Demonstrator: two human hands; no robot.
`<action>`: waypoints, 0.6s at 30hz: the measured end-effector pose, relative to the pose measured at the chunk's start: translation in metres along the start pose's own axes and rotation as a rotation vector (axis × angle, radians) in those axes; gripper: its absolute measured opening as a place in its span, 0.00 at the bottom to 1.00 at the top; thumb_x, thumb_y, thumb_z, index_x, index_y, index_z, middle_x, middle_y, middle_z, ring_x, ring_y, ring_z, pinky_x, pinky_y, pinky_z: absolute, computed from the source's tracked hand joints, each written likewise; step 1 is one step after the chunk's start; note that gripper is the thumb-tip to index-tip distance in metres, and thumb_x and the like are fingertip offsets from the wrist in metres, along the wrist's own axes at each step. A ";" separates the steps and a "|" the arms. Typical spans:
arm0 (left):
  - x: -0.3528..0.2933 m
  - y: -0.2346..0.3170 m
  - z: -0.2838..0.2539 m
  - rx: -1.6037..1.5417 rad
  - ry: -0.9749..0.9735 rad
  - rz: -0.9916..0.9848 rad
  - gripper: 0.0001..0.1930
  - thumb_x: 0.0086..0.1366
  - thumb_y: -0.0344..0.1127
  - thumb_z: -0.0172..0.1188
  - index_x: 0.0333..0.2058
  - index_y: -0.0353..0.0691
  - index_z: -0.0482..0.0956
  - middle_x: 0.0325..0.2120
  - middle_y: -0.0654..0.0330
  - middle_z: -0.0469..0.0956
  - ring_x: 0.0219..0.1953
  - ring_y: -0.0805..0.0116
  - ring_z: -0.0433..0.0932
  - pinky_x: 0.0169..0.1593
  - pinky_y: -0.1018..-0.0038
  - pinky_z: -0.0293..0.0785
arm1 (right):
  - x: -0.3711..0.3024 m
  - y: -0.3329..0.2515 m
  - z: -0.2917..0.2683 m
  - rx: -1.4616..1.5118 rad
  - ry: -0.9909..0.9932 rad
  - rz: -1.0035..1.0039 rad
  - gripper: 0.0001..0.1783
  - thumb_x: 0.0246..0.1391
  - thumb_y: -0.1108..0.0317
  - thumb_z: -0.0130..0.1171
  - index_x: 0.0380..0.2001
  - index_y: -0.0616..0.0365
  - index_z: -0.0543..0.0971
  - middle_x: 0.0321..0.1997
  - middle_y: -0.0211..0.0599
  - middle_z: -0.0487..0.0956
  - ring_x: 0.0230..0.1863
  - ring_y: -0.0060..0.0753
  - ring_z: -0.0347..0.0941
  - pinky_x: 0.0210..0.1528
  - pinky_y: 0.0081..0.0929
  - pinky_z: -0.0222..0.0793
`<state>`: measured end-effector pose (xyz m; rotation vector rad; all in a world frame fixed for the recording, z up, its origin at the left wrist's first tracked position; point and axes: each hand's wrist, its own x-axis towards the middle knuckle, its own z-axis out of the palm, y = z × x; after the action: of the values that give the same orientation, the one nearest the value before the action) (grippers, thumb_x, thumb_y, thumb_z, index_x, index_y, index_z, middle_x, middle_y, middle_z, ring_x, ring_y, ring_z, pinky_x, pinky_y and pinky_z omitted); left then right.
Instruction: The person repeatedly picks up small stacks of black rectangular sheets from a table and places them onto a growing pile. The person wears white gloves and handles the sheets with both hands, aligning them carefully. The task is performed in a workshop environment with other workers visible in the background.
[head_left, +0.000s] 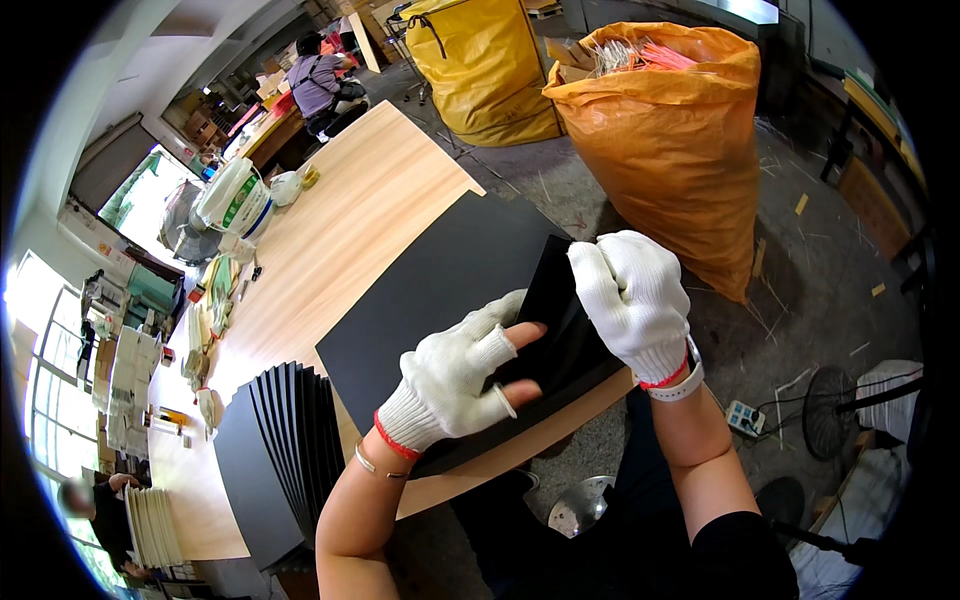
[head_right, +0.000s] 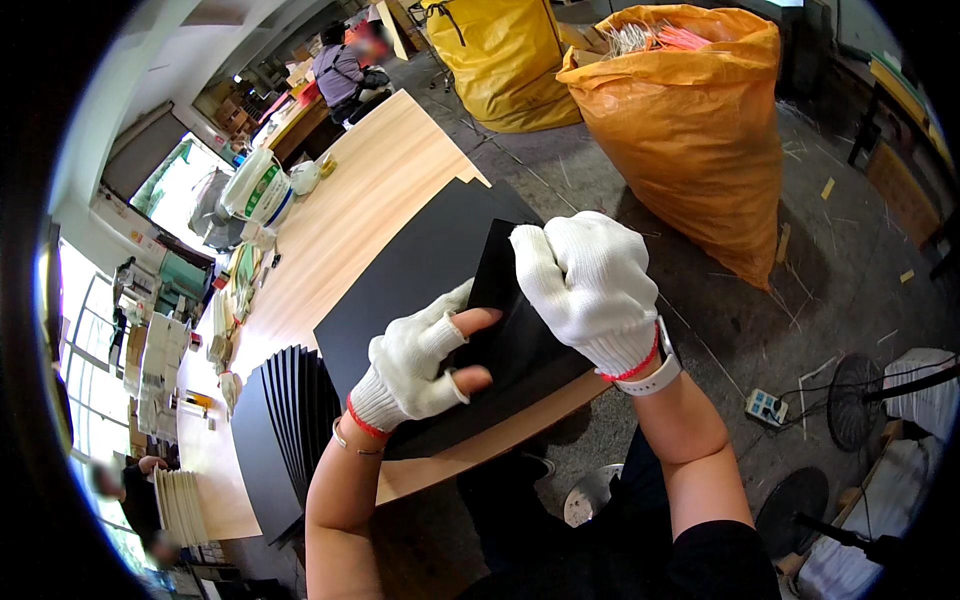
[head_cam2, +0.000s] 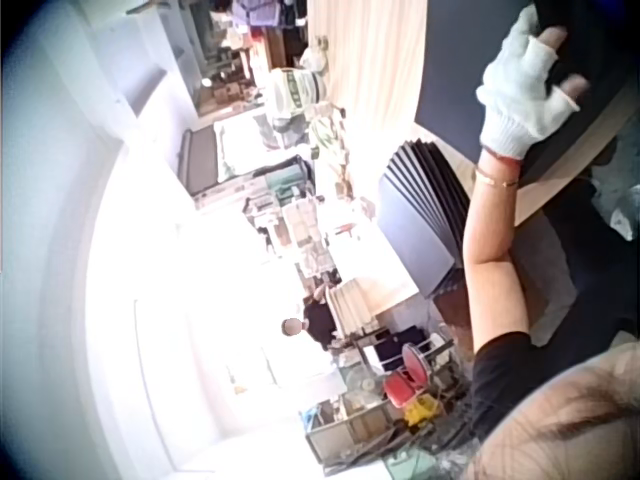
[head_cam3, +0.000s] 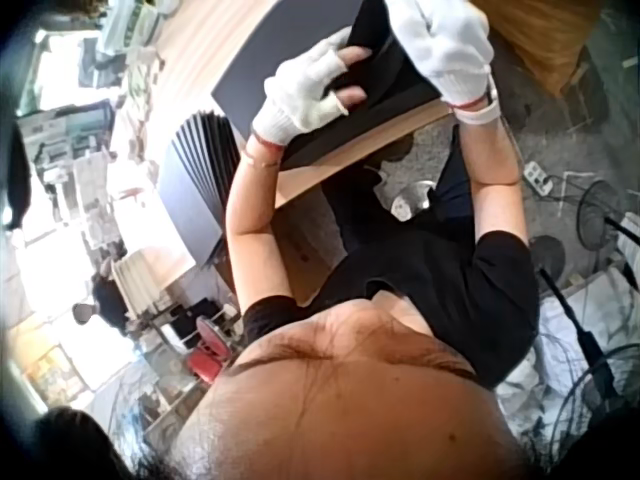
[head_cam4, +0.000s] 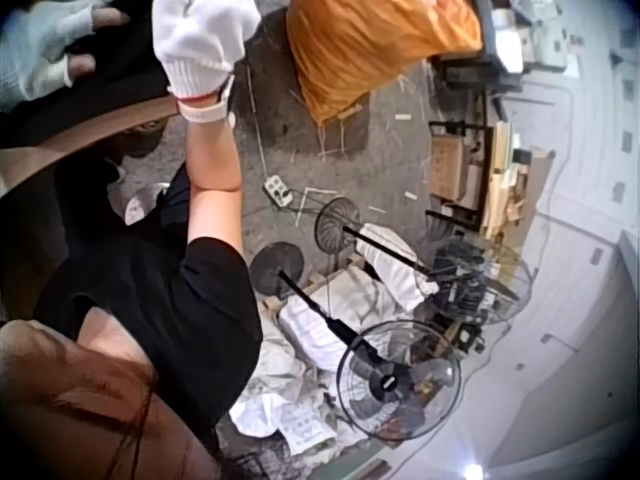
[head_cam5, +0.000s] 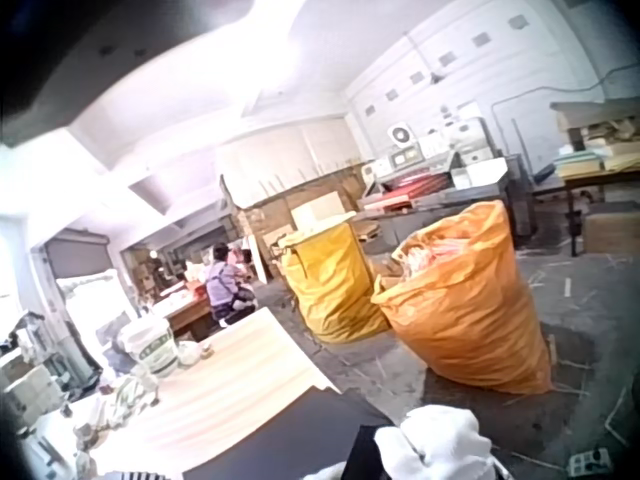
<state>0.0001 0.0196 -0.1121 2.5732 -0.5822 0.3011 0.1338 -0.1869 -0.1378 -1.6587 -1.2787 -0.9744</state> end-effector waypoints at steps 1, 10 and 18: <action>0.000 0.000 0.002 -0.012 0.027 -0.016 0.27 0.57 0.37 0.75 0.56 0.44 0.81 0.66 0.40 0.71 0.54 0.43 0.83 0.51 0.62 0.85 | 0.000 0.000 0.000 0.010 0.011 0.009 0.08 0.56 0.82 0.64 0.41 0.67 0.83 0.23 0.41 0.74 0.22 0.45 0.72 0.25 0.37 0.68; -0.002 0.000 0.005 -0.049 0.069 -0.046 0.29 0.55 0.36 0.77 0.57 0.47 0.81 0.67 0.40 0.70 0.49 0.44 0.86 0.50 0.62 0.85 | -0.005 0.010 0.003 -0.023 0.028 -0.094 0.16 0.50 0.79 0.67 0.44 0.68 0.81 0.23 0.34 0.72 0.22 0.35 0.71 0.23 0.34 0.66; -0.001 0.002 0.005 0.066 0.044 0.045 0.26 0.60 0.26 0.63 0.58 0.48 0.80 0.65 0.43 0.74 0.58 0.40 0.80 0.54 0.61 0.84 | -0.002 0.009 0.001 0.015 0.030 -0.158 0.14 0.50 0.81 0.67 0.42 0.68 0.81 0.23 0.34 0.71 0.22 0.36 0.71 0.23 0.33 0.67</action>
<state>-0.0014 0.0158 -0.1159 2.6125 -0.6248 0.3975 0.1424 -0.1884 -0.1412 -1.5442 -1.4102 -1.0760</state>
